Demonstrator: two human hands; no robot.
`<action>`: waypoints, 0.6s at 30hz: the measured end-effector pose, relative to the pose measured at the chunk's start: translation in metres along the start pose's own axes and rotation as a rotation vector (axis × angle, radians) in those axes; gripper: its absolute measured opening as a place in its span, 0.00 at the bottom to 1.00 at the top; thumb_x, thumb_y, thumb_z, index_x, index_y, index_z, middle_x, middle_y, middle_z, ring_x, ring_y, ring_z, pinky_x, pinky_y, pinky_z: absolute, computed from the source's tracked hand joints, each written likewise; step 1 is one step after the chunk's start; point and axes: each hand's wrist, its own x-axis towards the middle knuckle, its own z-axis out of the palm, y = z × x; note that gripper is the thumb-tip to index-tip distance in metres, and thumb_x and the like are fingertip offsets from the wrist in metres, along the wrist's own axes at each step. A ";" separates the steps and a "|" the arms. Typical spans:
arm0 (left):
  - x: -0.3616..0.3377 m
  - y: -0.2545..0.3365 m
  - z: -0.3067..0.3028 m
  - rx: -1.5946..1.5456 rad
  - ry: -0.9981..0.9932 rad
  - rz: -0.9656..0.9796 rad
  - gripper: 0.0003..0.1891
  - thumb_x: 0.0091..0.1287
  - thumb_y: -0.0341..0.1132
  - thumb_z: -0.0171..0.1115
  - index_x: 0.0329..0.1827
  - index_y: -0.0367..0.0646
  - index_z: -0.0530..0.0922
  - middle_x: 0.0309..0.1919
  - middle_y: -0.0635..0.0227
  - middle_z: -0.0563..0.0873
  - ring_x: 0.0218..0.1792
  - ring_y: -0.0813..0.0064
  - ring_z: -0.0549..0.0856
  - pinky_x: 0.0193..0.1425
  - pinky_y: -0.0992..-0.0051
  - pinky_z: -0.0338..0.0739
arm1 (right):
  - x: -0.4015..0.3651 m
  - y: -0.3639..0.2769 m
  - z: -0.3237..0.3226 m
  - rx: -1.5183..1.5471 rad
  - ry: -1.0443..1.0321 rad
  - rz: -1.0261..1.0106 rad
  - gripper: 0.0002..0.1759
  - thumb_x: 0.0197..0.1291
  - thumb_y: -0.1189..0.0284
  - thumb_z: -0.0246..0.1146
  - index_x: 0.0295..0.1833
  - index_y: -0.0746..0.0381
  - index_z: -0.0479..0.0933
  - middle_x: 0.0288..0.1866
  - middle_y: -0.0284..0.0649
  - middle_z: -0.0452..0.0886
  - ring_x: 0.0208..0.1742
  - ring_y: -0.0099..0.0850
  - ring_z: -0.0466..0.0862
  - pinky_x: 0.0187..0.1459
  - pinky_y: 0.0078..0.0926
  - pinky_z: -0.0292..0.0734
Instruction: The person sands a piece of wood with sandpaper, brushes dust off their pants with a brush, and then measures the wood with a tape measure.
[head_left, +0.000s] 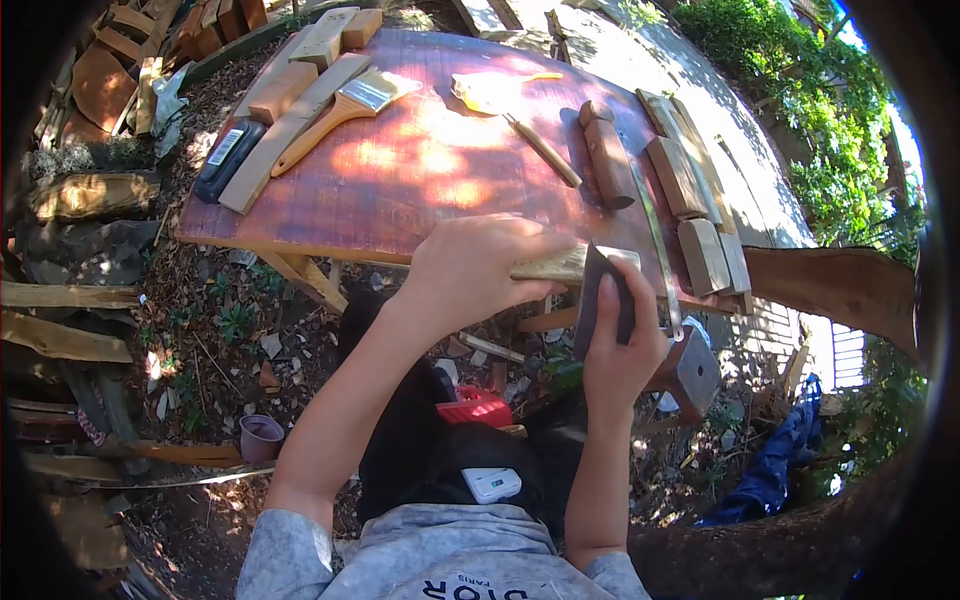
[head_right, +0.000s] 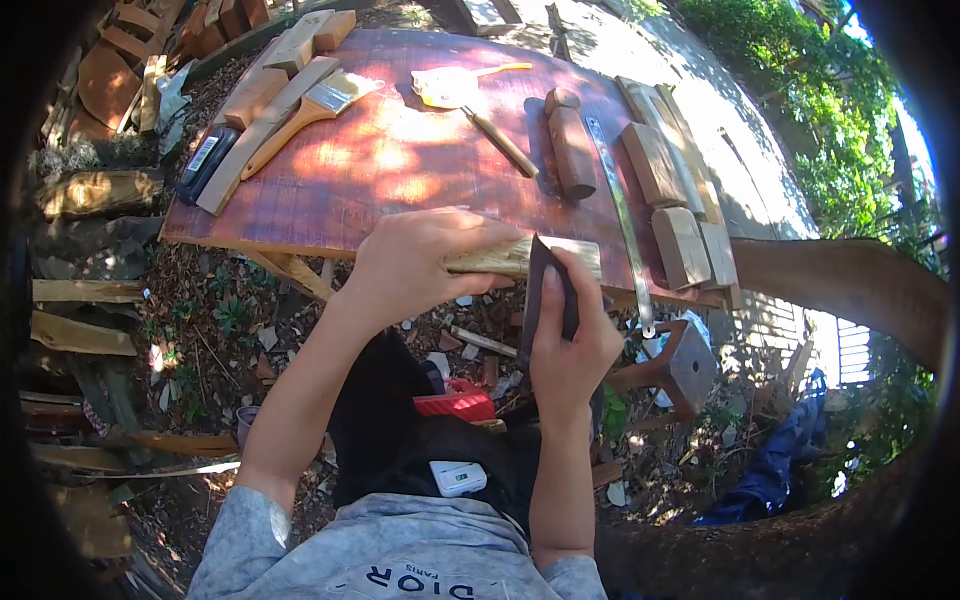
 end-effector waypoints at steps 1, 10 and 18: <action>-0.002 0.002 0.002 -0.005 -0.012 -0.002 0.28 0.65 0.52 0.81 0.69 0.64 0.89 0.50 0.69 0.94 0.51 0.61 0.94 0.52 0.59 0.90 | 0.010 -0.005 0.001 -0.024 -0.004 0.006 0.12 0.83 0.73 0.67 0.65 0.63 0.87 0.52 0.49 0.95 0.51 0.33 0.95 0.53 0.32 0.87; 0.001 0.001 0.000 0.033 0.020 -0.023 0.27 0.67 0.54 0.79 0.69 0.64 0.89 0.49 0.68 0.94 0.50 0.61 0.94 0.51 0.59 0.90 | 0.001 -0.008 0.006 -0.019 0.040 0.028 0.13 0.83 0.70 0.67 0.66 0.60 0.87 0.49 0.48 0.95 0.47 0.31 0.94 0.51 0.31 0.86; 0.000 0.000 0.003 0.010 0.038 0.020 0.28 0.68 0.56 0.78 0.70 0.61 0.89 0.52 0.67 0.94 0.52 0.61 0.94 0.54 0.59 0.90 | 0.009 -0.013 0.011 -0.047 0.079 0.056 0.13 0.85 0.69 0.66 0.67 0.59 0.86 0.50 0.48 0.94 0.45 0.31 0.94 0.49 0.30 0.87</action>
